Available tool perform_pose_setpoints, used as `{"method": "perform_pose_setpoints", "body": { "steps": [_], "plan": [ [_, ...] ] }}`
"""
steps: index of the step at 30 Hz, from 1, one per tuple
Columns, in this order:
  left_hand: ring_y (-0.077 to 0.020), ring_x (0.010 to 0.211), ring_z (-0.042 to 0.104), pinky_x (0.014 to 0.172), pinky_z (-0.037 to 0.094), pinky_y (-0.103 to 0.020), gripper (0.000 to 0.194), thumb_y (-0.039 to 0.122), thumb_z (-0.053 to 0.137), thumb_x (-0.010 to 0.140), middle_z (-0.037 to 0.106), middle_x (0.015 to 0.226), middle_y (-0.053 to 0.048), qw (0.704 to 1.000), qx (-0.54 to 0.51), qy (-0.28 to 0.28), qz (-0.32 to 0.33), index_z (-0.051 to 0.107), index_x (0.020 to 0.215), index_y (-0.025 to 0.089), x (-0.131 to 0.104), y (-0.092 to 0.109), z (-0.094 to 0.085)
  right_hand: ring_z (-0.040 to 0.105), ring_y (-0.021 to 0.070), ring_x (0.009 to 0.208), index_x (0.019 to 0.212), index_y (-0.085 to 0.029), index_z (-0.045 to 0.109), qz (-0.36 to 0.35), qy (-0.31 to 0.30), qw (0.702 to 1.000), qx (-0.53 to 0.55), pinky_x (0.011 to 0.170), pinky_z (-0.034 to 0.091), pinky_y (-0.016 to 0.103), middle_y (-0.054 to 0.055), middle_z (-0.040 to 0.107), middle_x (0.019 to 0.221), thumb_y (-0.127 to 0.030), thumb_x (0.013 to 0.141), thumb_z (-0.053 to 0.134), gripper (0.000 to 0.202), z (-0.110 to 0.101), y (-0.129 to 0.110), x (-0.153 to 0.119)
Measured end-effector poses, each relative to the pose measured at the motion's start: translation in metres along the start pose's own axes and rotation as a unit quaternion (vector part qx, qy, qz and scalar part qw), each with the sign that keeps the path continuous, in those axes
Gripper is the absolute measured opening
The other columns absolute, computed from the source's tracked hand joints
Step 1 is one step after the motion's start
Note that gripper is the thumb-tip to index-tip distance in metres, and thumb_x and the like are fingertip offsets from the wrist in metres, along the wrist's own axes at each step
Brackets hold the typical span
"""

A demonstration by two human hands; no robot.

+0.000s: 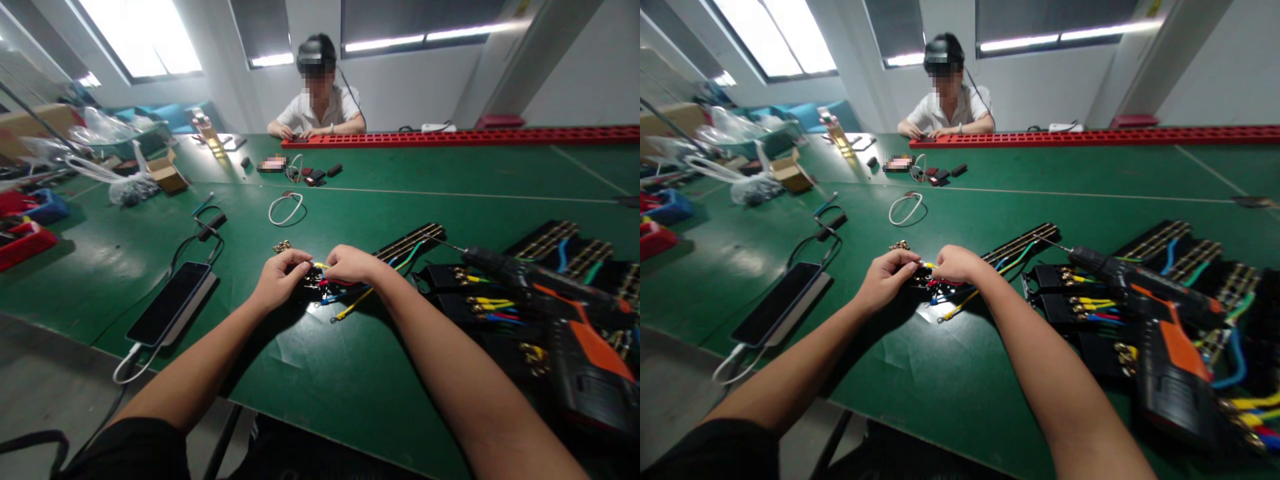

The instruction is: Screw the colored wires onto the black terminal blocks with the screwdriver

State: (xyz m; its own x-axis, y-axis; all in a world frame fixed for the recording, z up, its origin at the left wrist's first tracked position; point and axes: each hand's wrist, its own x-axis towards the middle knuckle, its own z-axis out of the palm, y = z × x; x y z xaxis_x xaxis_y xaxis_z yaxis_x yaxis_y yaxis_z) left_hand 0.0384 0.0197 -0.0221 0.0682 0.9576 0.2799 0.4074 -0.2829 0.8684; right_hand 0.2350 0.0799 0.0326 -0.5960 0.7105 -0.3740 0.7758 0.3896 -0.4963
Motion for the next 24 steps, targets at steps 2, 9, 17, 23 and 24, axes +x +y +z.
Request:
{"method": "perform_pose_setpoints", "body": {
  "steps": [2,9,17,23,24],
  "plan": [
    [-0.0202,0.086,0.07,0.082,0.055,-0.035,0.023,0.036,0.065,0.089,0.075,0.095,-0.007,1.0,0.002,0.002,-0.001,0.071,0.1,0.015,0.0,0.0,0.0,0.045,0.0057,0.053,0.082,-0.01,0.074,-0.002,0.002,1.0,0.006,0.054,0.029,0.021,0.0,0.057,0.062,-0.026,0.082,0.055,0.025,0.001,0.002,0.001],
    [-0.0193,0.088,0.068,0.082,0.055,-0.033,0.018,0.032,0.066,0.089,0.073,0.094,-0.005,0.996,0.063,0.03,0.053,0.073,0.096,0.017,0.001,-0.001,0.001,0.04,0.006,0.054,0.078,-0.01,0.073,-0.008,0.014,1.0,0.017,0.056,0.027,0.022,-0.001,0.053,0.058,-0.027,0.081,0.058,0.023,0.003,0.006,0.003],
    [-0.0198,0.086,0.069,0.081,0.054,-0.034,0.017,0.031,0.065,0.091,0.074,0.093,-0.005,0.994,0.08,0.025,0.071,0.074,0.099,0.018,0.0,-0.005,0.001,0.041,0.0054,0.054,0.074,-0.011,0.069,-0.025,0.023,0.998,0.047,0.056,0.026,0.023,-0.003,0.047,0.056,-0.027,0.081,0.058,0.02,0.004,0.011,0.005],
    [-0.0204,0.09,0.069,0.084,0.052,-0.035,0.017,0.03,0.065,0.092,0.075,0.096,-0.005,0.987,0.118,0.004,0.108,0.073,0.102,0.019,-0.001,-0.005,0.0,0.039,0.0049,0.054,0.073,-0.01,0.068,-0.04,0.017,0.997,0.071,0.057,0.025,0.022,-0.003,0.049,0.057,-0.027,0.081,0.059,0.021,0.006,0.015,0.007],
    [-0.0205,0.09,0.069,0.084,0.052,-0.035,0.018,0.029,0.065,0.092,0.075,0.098,-0.006,0.987,0.12,0.006,0.107,0.073,0.105,0.019,-0.002,-0.004,0.0,0.039,0.0049,0.054,0.073,-0.01,0.067,-0.042,0.017,0.996,0.075,0.056,0.025,0.022,-0.003,0.048,0.057,-0.027,0.081,0.059,0.021,0.006,0.016,0.008]
  ]
}}
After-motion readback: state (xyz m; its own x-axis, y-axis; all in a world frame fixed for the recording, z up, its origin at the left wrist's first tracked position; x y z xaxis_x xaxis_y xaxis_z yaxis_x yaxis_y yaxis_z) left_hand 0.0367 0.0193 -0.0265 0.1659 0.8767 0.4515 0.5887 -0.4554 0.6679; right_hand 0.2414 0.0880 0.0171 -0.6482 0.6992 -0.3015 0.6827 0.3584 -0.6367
